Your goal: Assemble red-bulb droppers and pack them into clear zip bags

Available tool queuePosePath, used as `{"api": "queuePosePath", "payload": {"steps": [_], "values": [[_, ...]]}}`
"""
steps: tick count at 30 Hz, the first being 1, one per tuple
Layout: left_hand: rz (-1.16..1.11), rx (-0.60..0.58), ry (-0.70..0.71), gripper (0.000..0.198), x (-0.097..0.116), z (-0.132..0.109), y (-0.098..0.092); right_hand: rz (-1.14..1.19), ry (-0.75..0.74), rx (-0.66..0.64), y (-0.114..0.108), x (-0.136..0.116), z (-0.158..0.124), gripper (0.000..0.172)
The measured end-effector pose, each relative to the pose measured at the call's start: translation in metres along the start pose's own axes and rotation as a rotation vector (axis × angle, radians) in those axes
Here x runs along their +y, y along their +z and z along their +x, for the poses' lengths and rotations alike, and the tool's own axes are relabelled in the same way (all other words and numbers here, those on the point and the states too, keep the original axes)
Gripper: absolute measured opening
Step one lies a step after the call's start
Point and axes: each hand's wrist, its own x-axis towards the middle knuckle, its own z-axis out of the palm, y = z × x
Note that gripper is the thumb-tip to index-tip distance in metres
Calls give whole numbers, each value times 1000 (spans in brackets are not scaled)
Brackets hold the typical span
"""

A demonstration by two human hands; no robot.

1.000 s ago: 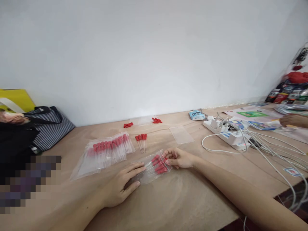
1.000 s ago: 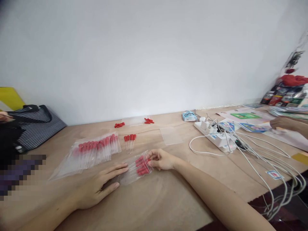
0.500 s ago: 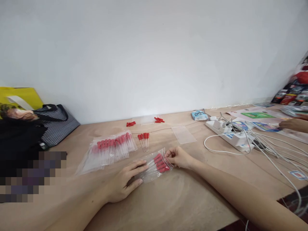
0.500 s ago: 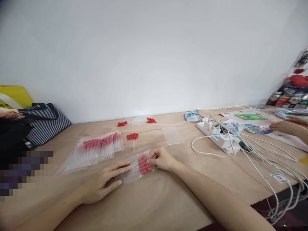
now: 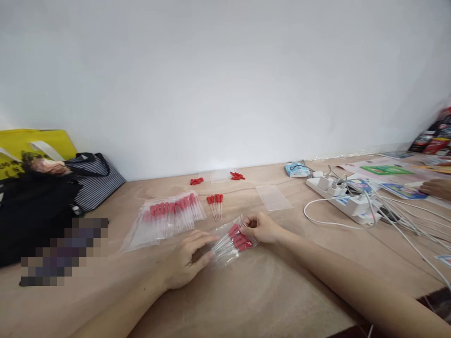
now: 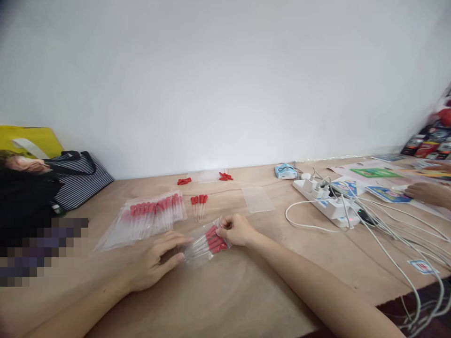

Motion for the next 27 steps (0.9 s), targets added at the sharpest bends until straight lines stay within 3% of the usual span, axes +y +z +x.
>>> {"api": "queuePosePath", "payload": {"steps": [3, 6, 9, 11, 13, 15, 17, 20, 22, 24, 27], "values": [[-113, 122, -117, 30, -3, 11, 5, 148, -6, -21, 1, -10, 1, 37], [-304, 147, -282, 48, -7, 23, 7, 205, -97, -44, 4, -24, 5, 39], [-573, 55, -420, 67, -8, 29, 7, 201, -253, -70, 15, -36, 15, 36], [-752, -43, -463, 62, -8, 29, 6, 204, -330, -69, 25, -40, 22, 33], [-840, -56, -500, 53, -8, 26, 2, 195, -391, -19, 28, -39, 28, 31], [-829, 80, -563, 50, -12, 20, -7, 91, -442, 118, 19, -32, 30, 28], [-779, 277, -634, 50, -21, 14, -21, -162, -446, 309, -4, -20, 31, 24], [-743, 497, -689, 49, -43, 6, -46, -629, -366, 464, -50, 6, 27, 22], [-747, 567, -710, 49, -60, 4, -58, -818, -261, 546, -75, 22, 24, 30], [-658, 580, -746, 51, -74, 4, -65, -951, -165, 528, -88, 34, 20, 40], [-215, 680, -804, 67, -87, 6, -64, -1038, -92, 378, -87, 40, 11, 50]]}}
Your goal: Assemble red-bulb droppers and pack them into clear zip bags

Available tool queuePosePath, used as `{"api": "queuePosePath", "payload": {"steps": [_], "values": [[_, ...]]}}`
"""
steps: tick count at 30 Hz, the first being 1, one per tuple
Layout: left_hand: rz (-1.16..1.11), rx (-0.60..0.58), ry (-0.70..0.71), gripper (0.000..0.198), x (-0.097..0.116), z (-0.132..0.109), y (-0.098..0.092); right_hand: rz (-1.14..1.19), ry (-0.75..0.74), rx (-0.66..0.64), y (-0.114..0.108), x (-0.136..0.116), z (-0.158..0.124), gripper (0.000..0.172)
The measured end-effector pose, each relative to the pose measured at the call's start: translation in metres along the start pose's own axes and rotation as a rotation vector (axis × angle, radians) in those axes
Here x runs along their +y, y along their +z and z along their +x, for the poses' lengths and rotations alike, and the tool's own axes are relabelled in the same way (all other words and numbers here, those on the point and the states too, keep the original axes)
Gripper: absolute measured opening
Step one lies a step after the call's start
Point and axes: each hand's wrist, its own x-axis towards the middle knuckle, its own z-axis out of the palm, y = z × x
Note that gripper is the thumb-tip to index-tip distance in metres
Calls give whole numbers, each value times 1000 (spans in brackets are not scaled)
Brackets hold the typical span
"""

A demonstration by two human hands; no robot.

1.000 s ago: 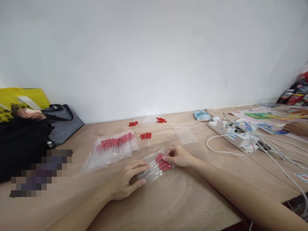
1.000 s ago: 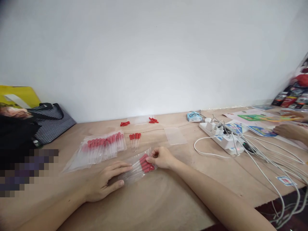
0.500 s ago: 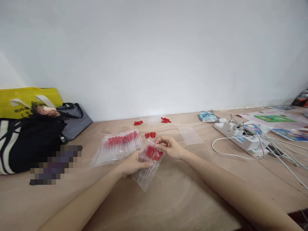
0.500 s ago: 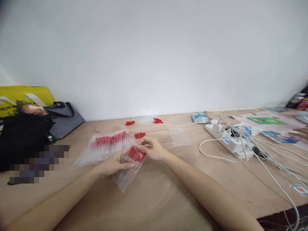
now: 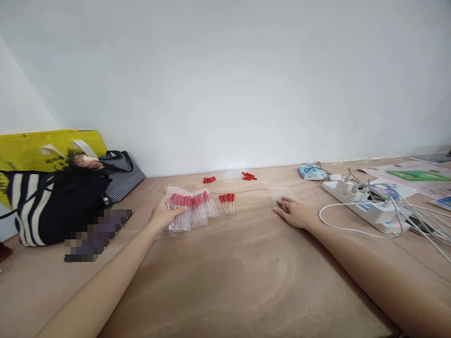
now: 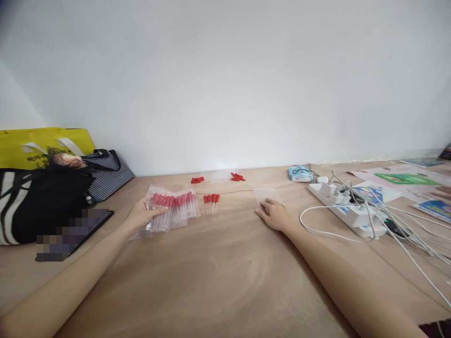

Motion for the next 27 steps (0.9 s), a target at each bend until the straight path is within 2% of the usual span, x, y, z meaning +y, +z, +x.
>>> {"api": "queuePosePath", "payload": {"steps": [3, 5, 7, 8, 10, 11, 15, 17, 19, 21, 25, 27], "values": [[384, 273, 189, 81, -3, -3, 5, 38, -59, -99, -2, -16, -16, 52], [523, 371, 310, 73, -2, -12, 8, 89, -118, -144, -7, -34, -31, 52], [544, 377, 475, 54, 0, -27, 13, 133, -188, -197, -15, -54, -48, 52], [516, 327, 588, 42, 2, -36, 16, 160, -246, -236, -20, -65, -56, 53], [418, 124, 814, 25, 8, -57, 24, 231, -378, -332, -31, -88, -73, 51], [370, 32, 857, 19, 11, -70, 28, 266, -419, -375, -36, -99, -81, 51], [303, -341, 814, 22, 23, -116, 47, 497, -391, -442, -43, -135, -98, 52], [321, -398, 778, 29, 24, -130, 55, 721, -338, -478, -37, -143, -92, 50], [371, -456, 784, 35, 23, -133, 59, 944, -272, -503, -26, -140, -76, 46], [424, -573, 806, 41, 23, -126, 57, 1010, -185, -374, -13, -129, -51, 35], [387, -872, 782, 38, 30, -100, 43, 761, -65, -54, 7, -106, 6, 19], [314, -881, 749, 35, 34, -93, 39, 639, -29, 33, 14, -106, 30, 16]]}}
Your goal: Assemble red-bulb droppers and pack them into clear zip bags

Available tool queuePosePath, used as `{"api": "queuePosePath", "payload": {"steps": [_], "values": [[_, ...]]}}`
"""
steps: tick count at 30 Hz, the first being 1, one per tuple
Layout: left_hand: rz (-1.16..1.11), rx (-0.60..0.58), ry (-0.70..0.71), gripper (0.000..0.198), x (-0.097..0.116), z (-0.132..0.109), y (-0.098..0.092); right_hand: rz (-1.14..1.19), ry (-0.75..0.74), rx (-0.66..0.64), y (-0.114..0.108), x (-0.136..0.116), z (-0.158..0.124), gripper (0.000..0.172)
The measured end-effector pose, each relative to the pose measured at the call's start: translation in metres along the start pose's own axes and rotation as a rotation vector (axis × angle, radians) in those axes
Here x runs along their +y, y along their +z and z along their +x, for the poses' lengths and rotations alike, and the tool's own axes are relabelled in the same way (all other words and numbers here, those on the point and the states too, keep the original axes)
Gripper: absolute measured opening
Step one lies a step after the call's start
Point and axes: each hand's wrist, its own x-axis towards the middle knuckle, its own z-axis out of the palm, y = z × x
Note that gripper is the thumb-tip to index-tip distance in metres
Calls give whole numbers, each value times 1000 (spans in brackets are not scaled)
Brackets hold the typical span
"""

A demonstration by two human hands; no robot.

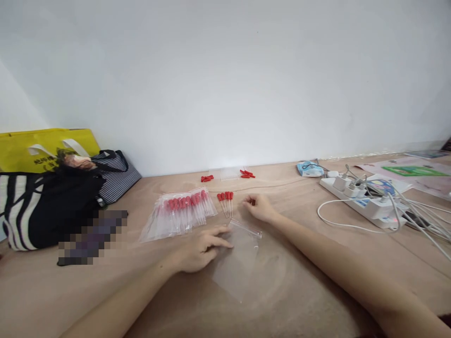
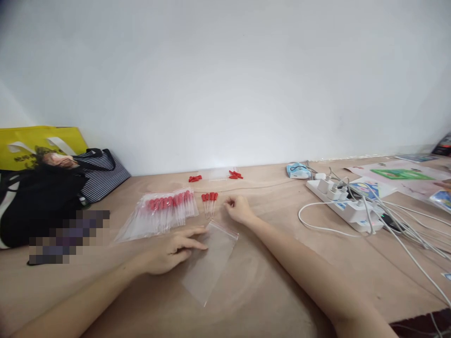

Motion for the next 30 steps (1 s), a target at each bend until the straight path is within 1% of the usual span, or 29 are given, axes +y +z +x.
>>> {"api": "queuePosePath", "payload": {"steps": [2, 3, 4, 5, 6, 7, 8, 9, 11, 12, 14, 17, 20, 23, 26, 30], "values": [[-18, 128, -40, 34, 4, 1, 2, -39, 3, 43, 12, -3, 18, 20], [-7, 190, -70, 33, 7, 1, 7, -59, -1, 56, 20, -7, 26, 26], [13, 217, -100, 32, 11, 0, 13, -91, -11, 58, 29, -11, 32, 36], [38, 215, -116, 34, 14, -1, 20, -139, -22, 42, 37, -15, 37, 45], [69, 191, -125, 39, 17, -2, 27, -185, -29, 12, 46, -19, 42, 53], [98, 150, -121, 45, 19, -4, 31, -228, -38, -29, 53, -21, 46, 56], [119, 101, -103, 49, 19, -5, 34, -260, -46, -73, 59, -23, 49, 56], [134, 50, -75, 51, 17, -6, 33, -276, -54, -110, 63, -23, 51, 53], [135, -42, -1, 52, 10, -7, 25, -280, -72, -153, 66, -19, 55, 43], [125, -76, 35, 51, 5, -6, 18, -273, -79, -159, 64, -15, 56, 40], [104, -124, 95, 50, -3, -3, 4, -249, -79, -148, 56, -5, 57, 40], [104, -138, 111, 49, -9, 5, -9, -211, -56, -105, 37, 12, 54, 45], [85, -99, 80, 47, -5, 13, -8, -160, -21, -53, 19, 26, 47, 46], [76, -77, 129, 47, -3, 20, -3, -86, 6, -6, 8, 34, 37, 44], [68, -77, 208, 49, -8, 27, -1, 22, 19, 33, 5, 38, 28, 37], [71, -45, 290, 48, -16, 33, -3, 227, 57, 106, 7, 45, 23, 29]]}}
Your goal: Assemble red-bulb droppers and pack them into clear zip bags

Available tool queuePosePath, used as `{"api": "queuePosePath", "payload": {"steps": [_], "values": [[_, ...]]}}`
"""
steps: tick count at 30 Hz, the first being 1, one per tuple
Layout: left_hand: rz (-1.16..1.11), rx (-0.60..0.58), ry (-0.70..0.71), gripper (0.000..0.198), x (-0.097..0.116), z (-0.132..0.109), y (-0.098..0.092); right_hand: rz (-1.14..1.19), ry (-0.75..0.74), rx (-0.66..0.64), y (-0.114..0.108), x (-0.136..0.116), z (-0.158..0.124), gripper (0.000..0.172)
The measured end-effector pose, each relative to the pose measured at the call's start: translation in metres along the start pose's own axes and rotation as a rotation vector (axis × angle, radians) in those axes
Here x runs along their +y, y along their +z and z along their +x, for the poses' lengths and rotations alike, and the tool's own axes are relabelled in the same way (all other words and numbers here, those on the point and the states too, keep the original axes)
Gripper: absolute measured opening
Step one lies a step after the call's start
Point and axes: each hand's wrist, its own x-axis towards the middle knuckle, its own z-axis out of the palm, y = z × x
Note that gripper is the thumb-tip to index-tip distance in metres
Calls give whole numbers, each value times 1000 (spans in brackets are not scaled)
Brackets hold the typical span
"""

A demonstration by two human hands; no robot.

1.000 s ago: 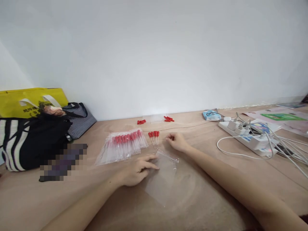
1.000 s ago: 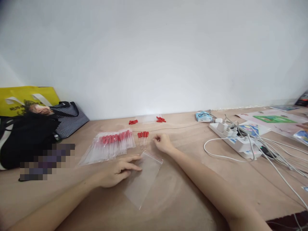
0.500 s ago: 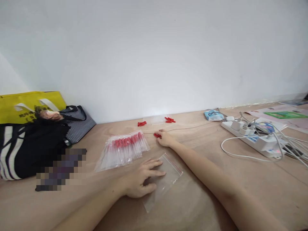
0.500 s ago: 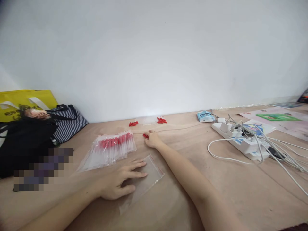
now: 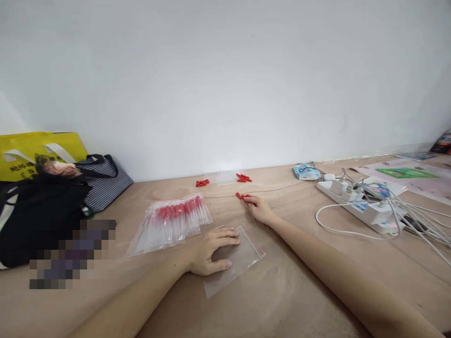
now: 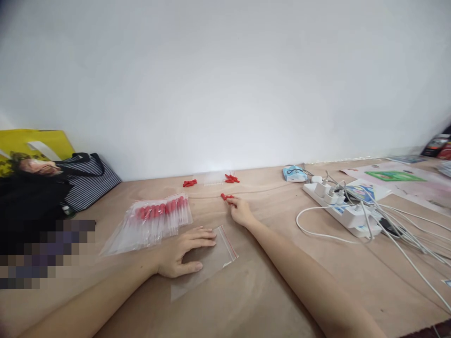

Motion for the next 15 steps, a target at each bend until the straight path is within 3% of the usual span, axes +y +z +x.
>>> {"api": "queuePosePath", "payload": {"steps": [3, 8, 15], "values": [[53, 63, 0, 43, 4, -3, 1, 185, 77, 100, 1, 7, 2, 25], [18, 238, -184, 31, 17, -18, 15, 499, 152, 268, -4, 17, 5, 23], [-53, 221, -214, 32, 18, -32, 24, 769, 202, 383, -28, 21, -12, 20]]}}
